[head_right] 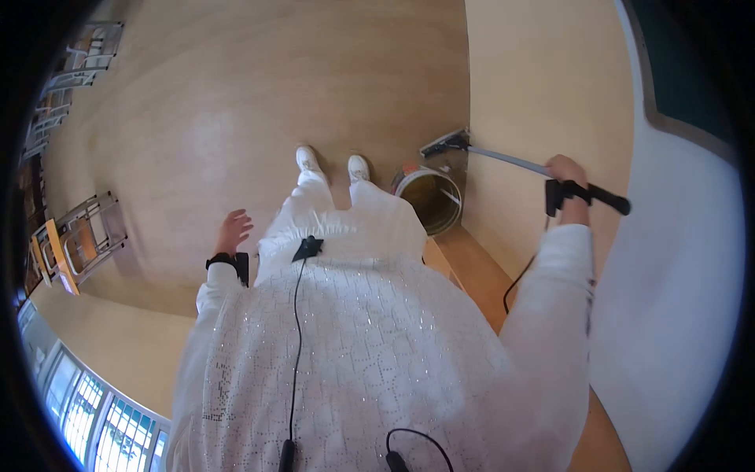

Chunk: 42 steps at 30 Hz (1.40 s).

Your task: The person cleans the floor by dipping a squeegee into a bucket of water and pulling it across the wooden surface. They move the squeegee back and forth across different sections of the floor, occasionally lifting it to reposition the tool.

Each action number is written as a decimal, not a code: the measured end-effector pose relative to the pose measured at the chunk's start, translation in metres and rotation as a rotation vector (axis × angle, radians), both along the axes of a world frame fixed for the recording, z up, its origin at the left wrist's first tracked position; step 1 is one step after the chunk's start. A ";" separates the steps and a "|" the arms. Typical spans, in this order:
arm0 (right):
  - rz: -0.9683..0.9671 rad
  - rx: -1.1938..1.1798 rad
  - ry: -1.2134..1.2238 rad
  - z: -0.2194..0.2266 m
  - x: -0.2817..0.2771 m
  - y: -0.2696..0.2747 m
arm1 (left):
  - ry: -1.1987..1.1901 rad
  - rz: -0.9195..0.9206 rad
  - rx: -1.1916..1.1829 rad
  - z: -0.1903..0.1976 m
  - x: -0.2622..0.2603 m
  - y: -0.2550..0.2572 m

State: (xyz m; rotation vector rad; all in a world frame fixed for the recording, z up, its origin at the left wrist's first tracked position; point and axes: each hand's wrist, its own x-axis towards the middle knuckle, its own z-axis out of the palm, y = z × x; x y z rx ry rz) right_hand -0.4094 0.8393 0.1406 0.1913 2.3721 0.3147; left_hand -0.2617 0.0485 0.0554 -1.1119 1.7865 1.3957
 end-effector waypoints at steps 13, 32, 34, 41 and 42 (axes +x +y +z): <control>0.139 0.153 0.023 0.023 -0.053 -0.054 | 0.040 -0.058 0.015 0.008 0.000 0.003; -0.057 -0.116 0.131 0.120 -0.068 -0.019 | -0.023 0.092 -0.109 -0.018 0.022 -0.012; -0.174 -0.137 0.109 0.127 -0.076 -0.033 | -0.003 0.065 -0.013 -0.001 0.005 -0.005; 0.118 -0.235 0.319 0.015 -0.033 -0.090 | 0.042 -0.007 -0.045 0.008 -0.002 0.003; 0.068 -0.214 0.295 0.005 -0.029 -0.108 | 0.060 0.006 -0.048 0.010 -0.003 0.003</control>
